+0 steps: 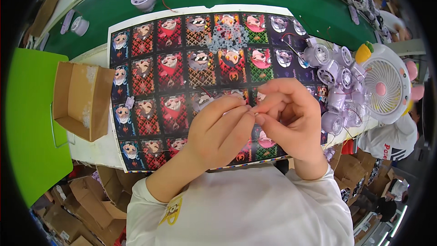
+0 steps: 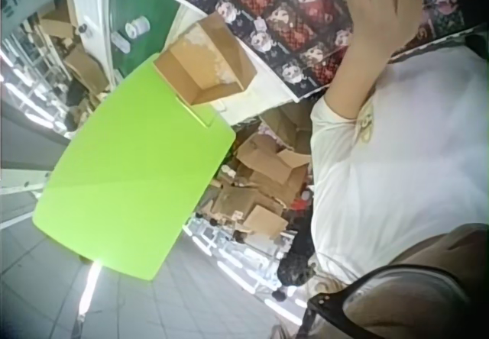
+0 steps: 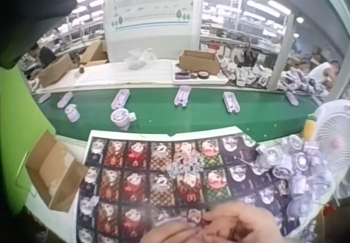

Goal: The person assembles small purple electronic fan toys by inserting internal toy parts and wires into plastic casings. The person uses tweezers to manipulate the wires and parts.

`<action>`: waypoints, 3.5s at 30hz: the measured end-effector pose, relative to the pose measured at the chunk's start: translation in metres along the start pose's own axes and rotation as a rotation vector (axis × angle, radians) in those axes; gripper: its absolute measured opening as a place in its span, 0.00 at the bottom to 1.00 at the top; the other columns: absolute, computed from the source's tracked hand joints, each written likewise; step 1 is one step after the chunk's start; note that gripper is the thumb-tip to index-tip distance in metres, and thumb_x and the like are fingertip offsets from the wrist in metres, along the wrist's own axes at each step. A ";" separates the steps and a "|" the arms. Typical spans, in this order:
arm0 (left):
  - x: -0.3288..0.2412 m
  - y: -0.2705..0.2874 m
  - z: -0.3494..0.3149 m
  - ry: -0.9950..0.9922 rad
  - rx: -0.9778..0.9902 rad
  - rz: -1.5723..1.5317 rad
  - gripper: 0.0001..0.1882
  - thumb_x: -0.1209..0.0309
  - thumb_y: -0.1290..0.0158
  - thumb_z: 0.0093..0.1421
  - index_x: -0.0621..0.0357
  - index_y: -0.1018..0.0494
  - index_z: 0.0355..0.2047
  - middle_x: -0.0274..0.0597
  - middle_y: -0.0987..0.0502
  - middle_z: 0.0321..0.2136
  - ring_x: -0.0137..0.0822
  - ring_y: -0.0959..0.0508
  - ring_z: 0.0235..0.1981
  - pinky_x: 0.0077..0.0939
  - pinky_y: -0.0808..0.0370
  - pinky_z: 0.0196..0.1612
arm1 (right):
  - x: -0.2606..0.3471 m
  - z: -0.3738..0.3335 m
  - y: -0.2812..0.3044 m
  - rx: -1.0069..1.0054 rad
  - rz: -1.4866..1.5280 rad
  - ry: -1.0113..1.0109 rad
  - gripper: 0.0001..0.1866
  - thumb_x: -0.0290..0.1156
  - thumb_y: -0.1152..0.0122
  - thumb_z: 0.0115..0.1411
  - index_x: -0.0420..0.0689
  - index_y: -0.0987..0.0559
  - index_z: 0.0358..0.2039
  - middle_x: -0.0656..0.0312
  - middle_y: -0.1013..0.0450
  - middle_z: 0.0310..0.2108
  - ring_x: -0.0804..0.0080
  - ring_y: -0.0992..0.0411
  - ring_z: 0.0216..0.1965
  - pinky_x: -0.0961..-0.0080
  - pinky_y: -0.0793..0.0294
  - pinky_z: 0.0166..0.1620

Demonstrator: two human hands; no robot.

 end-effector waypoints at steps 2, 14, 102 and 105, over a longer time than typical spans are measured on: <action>0.000 -0.001 0.001 -0.013 0.001 -0.029 0.14 0.76 0.41 0.45 0.70 0.26 0.33 0.48 0.23 0.30 0.46 0.21 0.35 0.35 0.19 0.34 | -0.001 -0.001 -0.001 -0.013 0.031 -0.005 0.22 0.11 0.43 0.56 0.38 0.28 0.51 0.66 0.23 0.29 0.94 0.36 0.20 0.90 0.42 0.21; 0.035 -0.014 -0.034 0.459 0.183 -0.094 0.12 0.79 0.42 0.53 0.63 0.28 0.38 0.53 0.26 0.46 0.52 0.25 0.46 0.43 0.27 0.47 | -0.004 -0.006 0.029 -0.346 0.091 0.087 0.11 0.14 0.45 0.60 0.36 0.24 0.43 0.59 0.25 0.35 0.86 0.32 0.26 0.90 0.35 0.27; 0.052 -0.030 -0.071 0.852 0.104 -0.333 0.15 0.80 0.49 0.55 0.63 0.23 0.43 0.49 0.21 0.35 0.47 0.22 0.34 0.34 0.25 0.38 | -0.034 -0.029 -0.032 -0.127 -0.857 0.123 0.21 0.16 0.43 0.51 0.37 0.25 0.48 0.54 0.31 0.30 0.54 0.27 0.26 0.62 0.26 0.28; 0.052 -0.029 -0.073 0.820 0.101 -0.307 0.15 0.81 0.49 0.54 0.63 0.23 0.43 0.50 0.21 0.35 0.47 0.22 0.34 0.34 0.25 0.38 | -0.025 -0.012 -0.023 0.023 -0.831 0.165 0.23 0.13 0.45 0.48 0.38 0.24 0.47 0.53 0.31 0.27 0.53 0.30 0.24 0.62 0.31 0.26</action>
Point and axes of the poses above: each hand's wrist, its own z-axis towards the middle knuckle, its own y-axis out of the back of the hand, x = y × z, the point moved 8 cm from there along z, towards the middle knuckle
